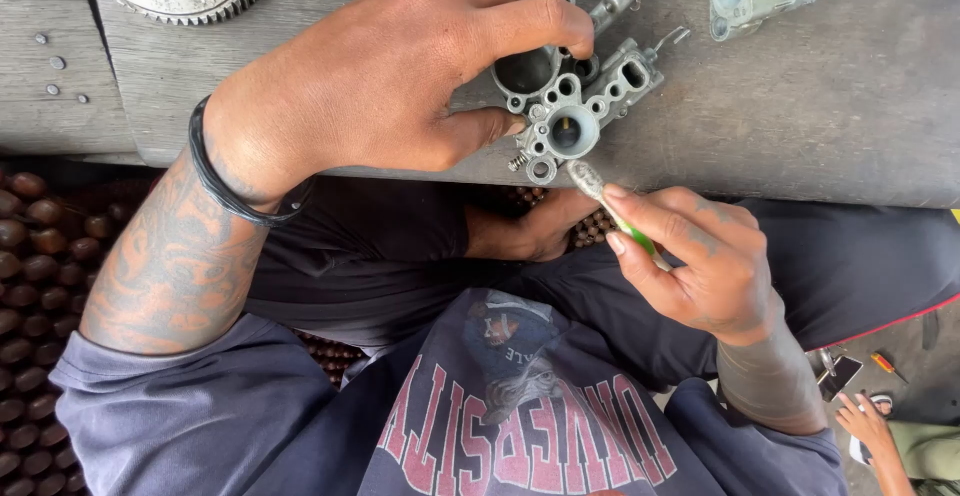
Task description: Cleaning motorcycle carburetor components using a toothbrush to remove grime from various surfaces and orifices.
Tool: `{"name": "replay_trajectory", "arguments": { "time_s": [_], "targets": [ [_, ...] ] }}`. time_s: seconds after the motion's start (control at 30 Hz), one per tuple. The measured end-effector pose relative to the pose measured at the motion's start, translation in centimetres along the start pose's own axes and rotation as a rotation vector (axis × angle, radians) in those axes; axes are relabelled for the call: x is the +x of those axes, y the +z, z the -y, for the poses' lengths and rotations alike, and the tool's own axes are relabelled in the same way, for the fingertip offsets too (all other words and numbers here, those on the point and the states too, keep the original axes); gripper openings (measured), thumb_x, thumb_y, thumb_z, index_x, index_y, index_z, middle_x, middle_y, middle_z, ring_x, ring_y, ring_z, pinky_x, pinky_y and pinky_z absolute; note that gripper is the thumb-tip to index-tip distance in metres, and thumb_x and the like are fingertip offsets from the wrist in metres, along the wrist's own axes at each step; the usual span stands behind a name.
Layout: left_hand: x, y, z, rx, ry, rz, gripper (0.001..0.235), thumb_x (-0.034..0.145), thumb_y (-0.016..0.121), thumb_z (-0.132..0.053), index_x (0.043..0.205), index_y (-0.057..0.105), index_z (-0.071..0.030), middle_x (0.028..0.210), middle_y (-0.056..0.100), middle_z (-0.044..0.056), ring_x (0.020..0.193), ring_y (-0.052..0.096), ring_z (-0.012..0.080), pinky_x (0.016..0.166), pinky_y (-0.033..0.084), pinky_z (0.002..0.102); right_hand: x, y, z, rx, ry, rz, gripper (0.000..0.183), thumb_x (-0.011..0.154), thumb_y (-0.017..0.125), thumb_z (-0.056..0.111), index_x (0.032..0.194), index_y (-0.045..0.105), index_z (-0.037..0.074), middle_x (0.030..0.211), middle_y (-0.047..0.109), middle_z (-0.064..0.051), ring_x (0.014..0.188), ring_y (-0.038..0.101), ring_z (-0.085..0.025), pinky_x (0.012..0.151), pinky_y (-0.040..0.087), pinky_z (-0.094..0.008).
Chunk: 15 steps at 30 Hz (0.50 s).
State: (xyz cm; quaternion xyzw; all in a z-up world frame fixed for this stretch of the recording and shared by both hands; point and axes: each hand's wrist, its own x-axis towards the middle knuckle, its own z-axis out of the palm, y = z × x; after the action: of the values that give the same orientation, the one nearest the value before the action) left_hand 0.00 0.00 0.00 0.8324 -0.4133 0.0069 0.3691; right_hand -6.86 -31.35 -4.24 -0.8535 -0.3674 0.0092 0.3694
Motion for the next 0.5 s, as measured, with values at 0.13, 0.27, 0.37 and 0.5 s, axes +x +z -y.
{"name": "replay_trajectory", "arguments": {
  "time_s": [0.13,0.27,0.37,0.5],
  "targets": [
    [0.0,-0.1,-0.2,-0.011,-0.002,-0.008,0.054,0.074,0.080,0.002,0.125,0.063,-0.001,0.102,0.057,0.015,0.086,0.057,0.0370,0.070,0.044,0.046,0.0,-0.1,-0.2,-0.081,-0.015,-0.029,0.037,0.082,0.080,-0.012,0.118,0.072,-0.008,0.090,0.070,-0.012,0.061,0.055,-0.017,0.057,0.044,-0.030],
    [-0.1,0.1,-0.1,0.032,-0.010,0.008,0.057,0.074,0.081,-0.001,0.127,0.062,-0.003,0.104,0.056,0.014,0.093,0.058,0.0363,0.080,0.045,0.045,0.0,-0.1,0.0,-0.046,-0.032,-0.015,0.035,0.081,0.079,-0.010,0.115,0.073,-0.006,0.092,0.071,-0.012,0.061,0.057,-0.017,0.057,0.046,-0.029],
    [-0.1,0.0,-0.2,0.045,-0.019,0.014,0.057,0.074,0.080,-0.001,0.128,0.062,-0.004,0.107,0.056,0.013,0.098,0.058,0.0352,0.086,0.044,0.045,0.2,-0.2,0.0,-0.088,-0.109,-0.012,0.031,0.081,0.081,-0.008,0.111,0.074,-0.002,0.095,0.072,-0.011,0.067,0.063,-0.019,0.061,0.049,-0.031],
    [0.1,-0.1,-0.4,0.046,-0.028,0.041,0.061,0.074,0.080,-0.002,0.132,0.061,-0.004,0.112,0.057,0.014,0.102,0.058,0.0358,0.091,0.043,0.045,1.2,-0.1,0.7,-0.170,-0.223,-0.046,0.028,0.084,0.084,-0.009,0.107,0.076,0.003,0.092,0.064,-0.006,0.065,0.056,-0.017,0.059,0.047,-0.033]
  ]
}}
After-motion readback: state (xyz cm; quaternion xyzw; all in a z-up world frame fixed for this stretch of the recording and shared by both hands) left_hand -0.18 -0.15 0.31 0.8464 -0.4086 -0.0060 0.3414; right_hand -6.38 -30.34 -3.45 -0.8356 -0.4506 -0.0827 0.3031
